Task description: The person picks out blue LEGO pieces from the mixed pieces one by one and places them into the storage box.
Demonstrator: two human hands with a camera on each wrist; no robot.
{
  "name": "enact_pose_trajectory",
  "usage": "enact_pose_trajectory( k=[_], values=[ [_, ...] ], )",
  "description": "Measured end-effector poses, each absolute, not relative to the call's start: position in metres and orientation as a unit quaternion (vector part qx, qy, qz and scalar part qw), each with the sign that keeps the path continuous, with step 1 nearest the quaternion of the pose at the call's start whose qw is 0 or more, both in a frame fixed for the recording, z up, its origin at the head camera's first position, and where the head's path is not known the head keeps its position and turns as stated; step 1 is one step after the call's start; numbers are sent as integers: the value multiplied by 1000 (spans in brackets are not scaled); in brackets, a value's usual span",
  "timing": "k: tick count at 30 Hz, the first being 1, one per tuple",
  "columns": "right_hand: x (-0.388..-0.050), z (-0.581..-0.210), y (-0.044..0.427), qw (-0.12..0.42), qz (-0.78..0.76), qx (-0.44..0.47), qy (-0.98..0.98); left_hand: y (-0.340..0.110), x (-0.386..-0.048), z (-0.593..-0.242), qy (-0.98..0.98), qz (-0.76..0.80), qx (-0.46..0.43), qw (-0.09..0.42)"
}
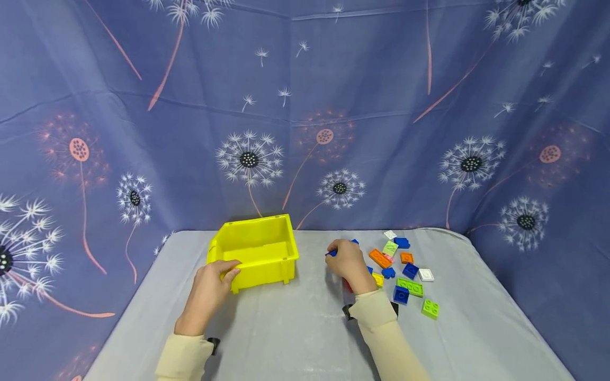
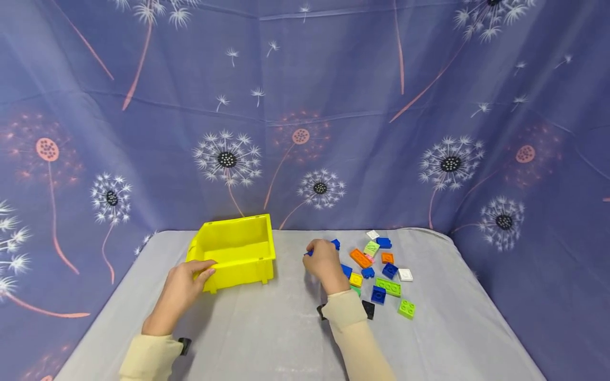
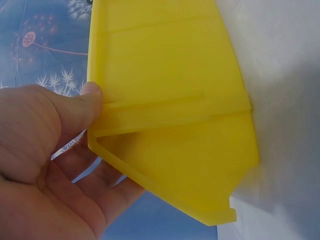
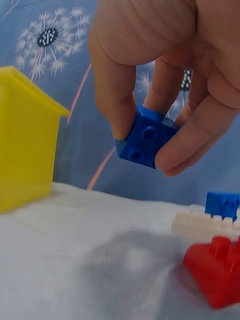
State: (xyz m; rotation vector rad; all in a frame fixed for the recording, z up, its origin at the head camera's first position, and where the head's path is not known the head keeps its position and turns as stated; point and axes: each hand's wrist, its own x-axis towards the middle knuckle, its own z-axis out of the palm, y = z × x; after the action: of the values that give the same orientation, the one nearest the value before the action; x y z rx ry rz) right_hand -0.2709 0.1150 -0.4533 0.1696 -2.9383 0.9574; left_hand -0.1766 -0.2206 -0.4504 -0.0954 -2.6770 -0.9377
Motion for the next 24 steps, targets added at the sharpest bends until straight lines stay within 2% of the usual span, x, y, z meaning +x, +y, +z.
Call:
enact_pose_trajectory(
  k=[12,24],
  values=[
    [-258,-426,113,70,337,59,-937,-219,-178,-448,-930,-331,-30,156],
    [-252,-416,114,107,356,63,-926,-218,-178,-448,-933,-327,-22,148]
  ],
)
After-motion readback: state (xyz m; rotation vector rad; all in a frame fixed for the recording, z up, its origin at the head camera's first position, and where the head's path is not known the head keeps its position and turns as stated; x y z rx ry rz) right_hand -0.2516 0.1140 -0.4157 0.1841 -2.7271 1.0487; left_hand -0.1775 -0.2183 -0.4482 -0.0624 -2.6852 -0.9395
